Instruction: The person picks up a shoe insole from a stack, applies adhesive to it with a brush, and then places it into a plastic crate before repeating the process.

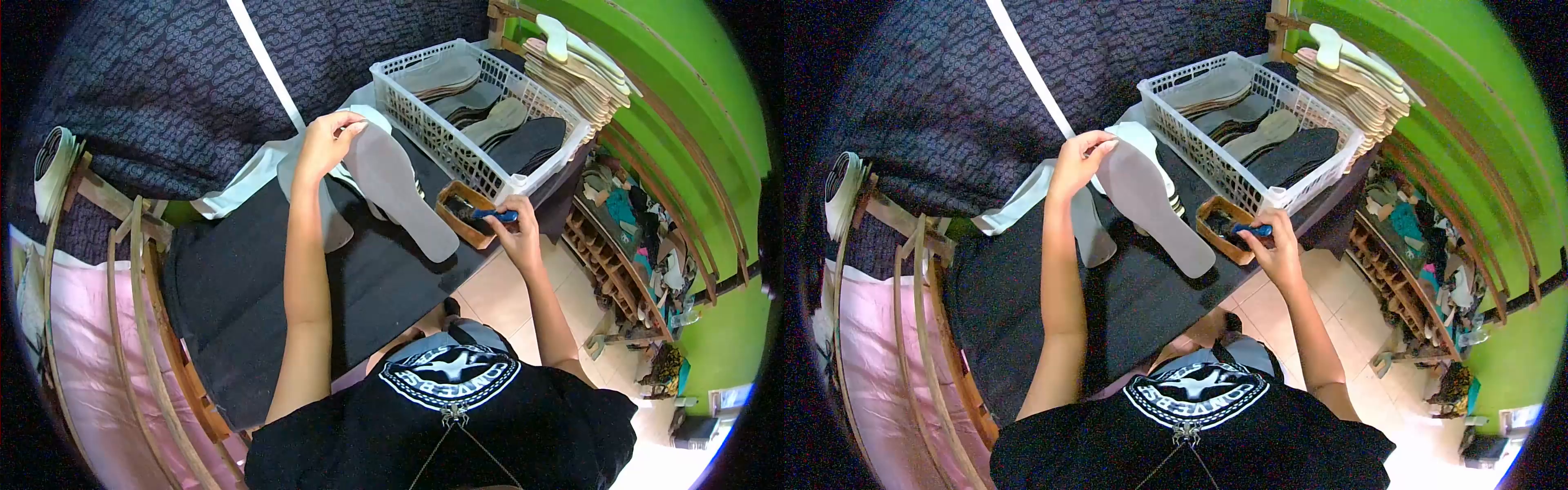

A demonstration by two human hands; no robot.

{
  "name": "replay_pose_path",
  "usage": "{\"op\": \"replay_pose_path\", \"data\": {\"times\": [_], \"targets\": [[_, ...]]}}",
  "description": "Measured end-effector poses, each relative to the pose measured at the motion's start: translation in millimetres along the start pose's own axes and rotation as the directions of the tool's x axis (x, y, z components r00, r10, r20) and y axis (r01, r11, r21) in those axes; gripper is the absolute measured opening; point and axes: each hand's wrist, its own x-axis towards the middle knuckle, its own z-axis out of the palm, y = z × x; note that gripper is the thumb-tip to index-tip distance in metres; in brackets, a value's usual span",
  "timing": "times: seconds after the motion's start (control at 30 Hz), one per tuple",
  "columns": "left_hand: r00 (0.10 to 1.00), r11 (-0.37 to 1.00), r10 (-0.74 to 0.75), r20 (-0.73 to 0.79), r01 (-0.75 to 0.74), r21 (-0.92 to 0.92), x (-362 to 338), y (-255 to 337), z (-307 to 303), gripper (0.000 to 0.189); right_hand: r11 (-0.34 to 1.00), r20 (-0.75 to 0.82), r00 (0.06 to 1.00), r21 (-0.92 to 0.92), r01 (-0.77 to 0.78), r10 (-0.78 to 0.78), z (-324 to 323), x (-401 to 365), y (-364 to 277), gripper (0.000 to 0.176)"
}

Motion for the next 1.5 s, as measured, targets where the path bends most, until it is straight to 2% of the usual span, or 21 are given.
{"op": "replay_pose_path", "data": {"times": [0.1, 0.13, 0.23, 0.33, 0.43, 0.53, 0.63, 0.73, 0.77, 0.83, 0.9, 0.97, 1.03, 1.13, 1.17, 1.23, 1.27, 1.37, 1.4, 1.5], "targets": [[1.0, 0.999, 0.026, 0.013, -0.026, -0.031, 10.7, 5.9, 5.9, 0.016, 1.0, 0.006, 1.0, -0.025, 0.007, -0.007, -7.2, -1.6, 5.9, 0.024], [0.997, 0.996, 0.073, -0.028, -0.074, -0.048, 13.5, 8.2, 10.2, 0.015, 0.999, 0.021, 0.999, -0.029, -0.038, 0.039, -10.1, -2.3, 4.3, 0.023], [0.996, 0.992, 0.092, 0.005, -0.092, -0.09, 23.1, 10.6, 14.9, 0.015, 0.995, 0.031, 0.995, 0.007, -0.098, 0.098, -16.3, -6.1, 3.9, 0.022], [0.996, 0.984, 0.09, 0.022, -0.086, -0.157, 31.8, 16.0, 20.3, 0.015, 0.996, 0.075, 0.993, -0.02, -0.092, 0.093, -24.0, -8.0, 6.2, 0.018], [0.995, 0.979, 0.091, 0.049, -0.08, -0.187, 38.7, 23.5, 23.7, 0.014, 0.985, 0.141, 0.975, -0.028, -0.171, 0.173, -35.2, -4.9, 0.3, 0.018], [0.994, 0.973, 0.094, 0.058, -0.079, -0.218, 45.6, 29.1, 28.8, 0.015, 0.995, 0.153, 0.983, -0.028, -0.096, 0.099, -43.2, -4.2, 8.1, 0.018], [0.989, 0.964, 0.129, 0.066, -0.109, -0.242, 51.8, 30.8, 33.0, 0.014, 0.993, 0.181, 0.979, -0.096, -0.072, 0.088, -57.3, 1.0, -1.7, 0.015], [0.985, 0.961, 0.142, 0.098, -0.114, -0.254, 59.7, 35.2, 35.7, 0.016, 0.991, 0.073, 0.995, -0.125, -0.052, 0.061, -68.0, 15.4, 3.7, 0.011], [0.984, 0.961, 0.143, 0.11, -0.112, -0.253, 61.9, 37.6, 37.2, 0.017, 0.986, -0.006, 0.999, -0.166, -0.035, 0.034, -70.8, 26.7, 3.1, 0.008], [0.975, 0.965, 0.151, 0.166, -0.109, -0.237, 65.8, 46.3, 38.7, 0.018, 0.965, -0.153, 0.973, -0.173, -0.197, 0.171, -73.5, 50.6, 4.0, 0.011], [0.962, 0.974, 0.157, 0.222, -0.113, -0.197, 71.0, 51.4, 41.7, 0.017, 0.967, -0.208, 0.952, -0.072, -0.245, 0.226, -69.8, 82.3, -6.3, 0.017], [0.943, 0.972, 0.164, 0.288, -0.105, -0.21, 74.6, 57.2, 46.1, 0.017, 0.963, -0.015, 0.967, 0.09, -0.253, 0.255, -64.4, 111.3, -8.5, 0.023], [0.929, 0.973, 0.15, 0.338, -0.077, -0.219, 77.6, 62.7, 51.0, 0.016, 0.956, 0.21, 0.961, 0.193, -0.222, 0.181, -52.3, 138.3, -1.1, 0.027], [0.909, 0.968, 0.123, 0.398, -0.022, -0.249, 85.0, 68.2, 57.5, 0.016, 0.959, 0.409, 0.905, 0.193, -0.209, 0.115, -33.0, 171.9, 0.5, 0.03], [0.904, 0.964, 0.126, 0.408, -0.013, -0.267, 87.9, 68.7, 58.6, 0.016, 0.935, 0.507, 0.849, 0.206, -0.288, 0.15, -28.3, 179.4, 2.4, 0.024], [0.896, 0.953, 0.129, 0.425, 0.007, -0.303, 92.2, 70.1, 60.5, 0.018, 0.924, 0.607, 0.786, 0.225, -0.309, 0.115, -23.3, 192.4, 4.9, 0.023], [0.897, 0.953, 0.139, 0.42, -0.006, -0.304, 94.0, 72.0, 61.0, 0.019, 0.891, 0.63, 0.771, 0.294, -0.345, 0.09, -20.0, 197.3, 5.9, 0.022], [0.887, 0.957, 0.142, 0.439, -0.01, -0.291, 104.7, 71.6, 62.1, 0.018, 0.894, 0.701, 0.711, 0.28, -0.349, 0.058, -20.0, 210.6, 9.9, 0.021], [0.886, 0.952, 0.138, 0.443, 0.004, -0.306, 107.6, 72.6, 62.8, 0.018, 0.893, 0.686, 0.728, 0.324, -0.312, 0.006, -14.3, 214.2, 16.9, 0.021], [0.881, 0.972, 0.111, 0.459, -0.001, -0.233, 122.4, 67.1, 66.4, 0.026, 0.902, 0.723, 0.691, 0.296, -0.316, 0.005, -16.8, 229.3, 27.1, 0.022]]}}
